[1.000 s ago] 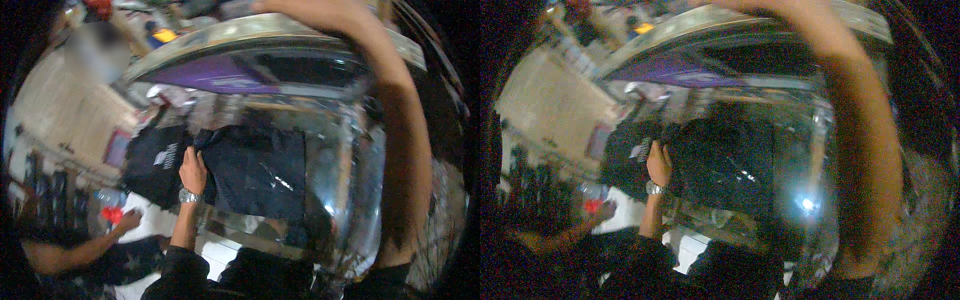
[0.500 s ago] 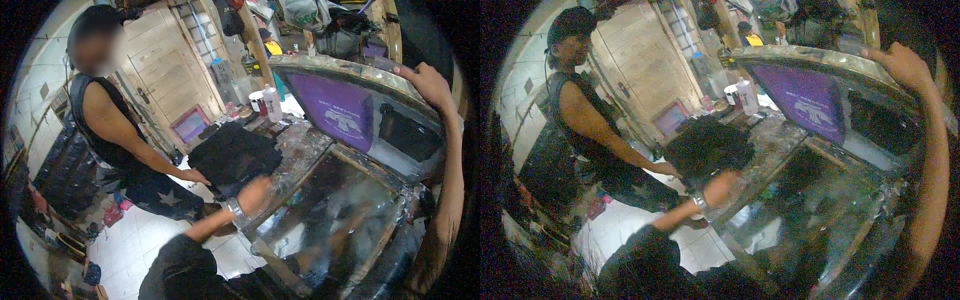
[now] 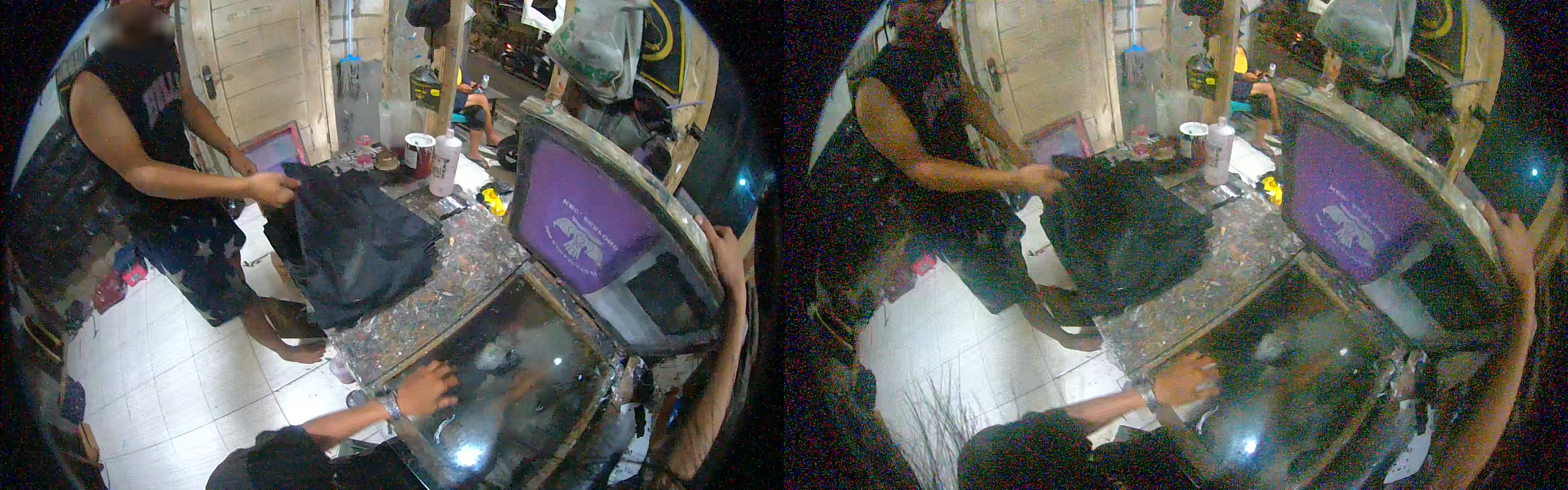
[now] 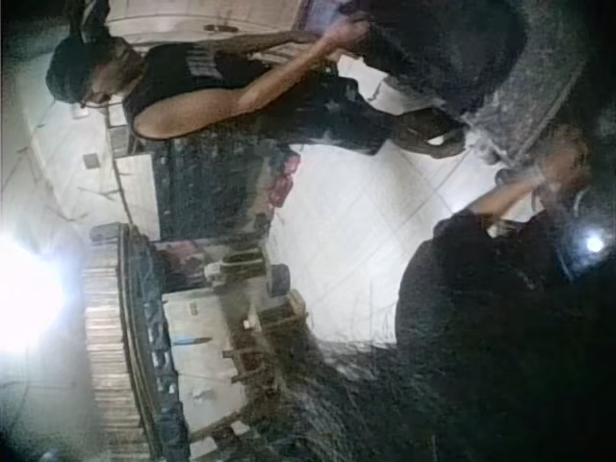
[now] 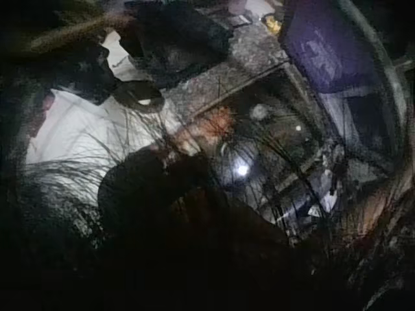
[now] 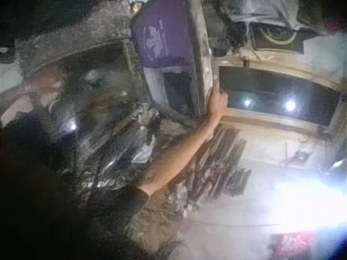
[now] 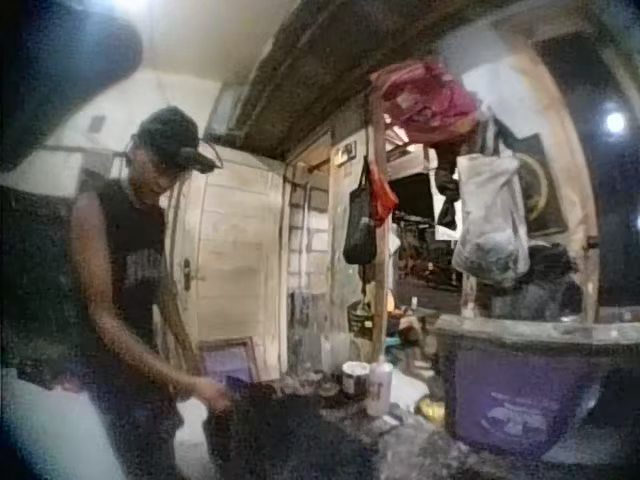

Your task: The person performs screen printing on black t-shirts using a squeegee to spread ink across a mesh screen. A coworker assists by removing the printed shirts and placing them on a stack. The process is repeated multiple times throughout the clip.

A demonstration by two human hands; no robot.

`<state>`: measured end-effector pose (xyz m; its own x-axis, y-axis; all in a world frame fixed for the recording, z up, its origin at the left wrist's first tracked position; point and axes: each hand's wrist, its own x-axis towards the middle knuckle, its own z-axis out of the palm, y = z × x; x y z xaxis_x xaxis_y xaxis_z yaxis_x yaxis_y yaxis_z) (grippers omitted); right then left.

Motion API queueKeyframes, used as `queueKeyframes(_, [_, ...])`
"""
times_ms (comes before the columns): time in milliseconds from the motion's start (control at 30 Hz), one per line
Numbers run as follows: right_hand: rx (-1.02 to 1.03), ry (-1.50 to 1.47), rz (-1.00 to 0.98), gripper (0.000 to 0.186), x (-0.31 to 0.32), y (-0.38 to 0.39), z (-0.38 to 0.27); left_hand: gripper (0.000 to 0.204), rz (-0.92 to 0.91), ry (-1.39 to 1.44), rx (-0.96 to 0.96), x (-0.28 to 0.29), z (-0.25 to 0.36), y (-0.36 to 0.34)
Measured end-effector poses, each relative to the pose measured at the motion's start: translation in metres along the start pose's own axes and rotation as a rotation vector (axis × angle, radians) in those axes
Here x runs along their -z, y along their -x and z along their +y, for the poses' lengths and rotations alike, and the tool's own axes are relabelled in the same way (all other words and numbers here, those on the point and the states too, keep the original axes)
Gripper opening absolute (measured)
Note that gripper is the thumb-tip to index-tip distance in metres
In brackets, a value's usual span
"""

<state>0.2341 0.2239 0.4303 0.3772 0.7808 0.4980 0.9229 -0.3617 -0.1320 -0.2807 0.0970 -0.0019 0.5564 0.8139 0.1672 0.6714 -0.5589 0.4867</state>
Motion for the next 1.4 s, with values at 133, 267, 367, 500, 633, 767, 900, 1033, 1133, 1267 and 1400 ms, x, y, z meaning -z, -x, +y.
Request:
queueKeyframes(133, [0.082,0.036,-0.067,0.089,0.021,-0.007,0.042,0.029,0.389,0.023,-0.075,0.054,-0.055,-0.076])
queueKeyframes(267, [-0.082,0.010,-0.073,0.082,0.030,0.031,-0.014,0.046,0.390,-0.173,0.130,0.100,-0.101,-0.124])
queueKeyframes(367, [0.047,-0.022,-0.056,0.079,0.021,0.040,-0.035,0.064,0.655,-0.757,0.375,0.105,-0.166,-0.113])
queueKeyframes(500, [0.309,0.179,-0.059,0.063,0.026,0.022,0.010,0.030,0.194,-0.539,0.277,0.093,-0.135,-0.098])
queueKeyframes(633, [0.448,0.323,0.003,0.047,0.037,0.013,0.053,0.037,-0.289,-0.071,-0.152,0.066,-0.007,-0.104])
queueKeyframes(767, [0.272,0.010,-0.127,0.068,0.021,0.040,-0.044,0.065,-0.317,-0.060,-0.371,-0.001,0.050,-0.054])
queueKeyframes(900, [0.162,-0.053,-0.172,0.098,0.049,0.052,-0.048,0.080,-0.296,-0.227,-0.489,-0.067,0.126,-0.048])
queueKeyframes(1033, [0.237,-0.069,-0.152,0.084,0.050,0.072,-0.033,0.074,-0.377,-0.158,-0.555,-0.086,0.184,-0.058])
queueKeyframes(1133, [0.276,-0.088,-0.136,0.078,0.048,0.070,-0.057,0.070,-0.390,0.212,-0.841,-0.111,0.257,-0.017])
queueKeyframes(1267, [0.335,-0.106,-0.156,0.074,0.052,0.081,-0.062,0.066,-0.336,0.531,-0.918,-0.096,0.290,-0.001])
queueKeyframes(1400, [0.346,-0.122,-0.121,0.071,0.051,0.075,-0.060,0.058,-0.199,0.278,-0.658,-0.088,0.170,0.015])
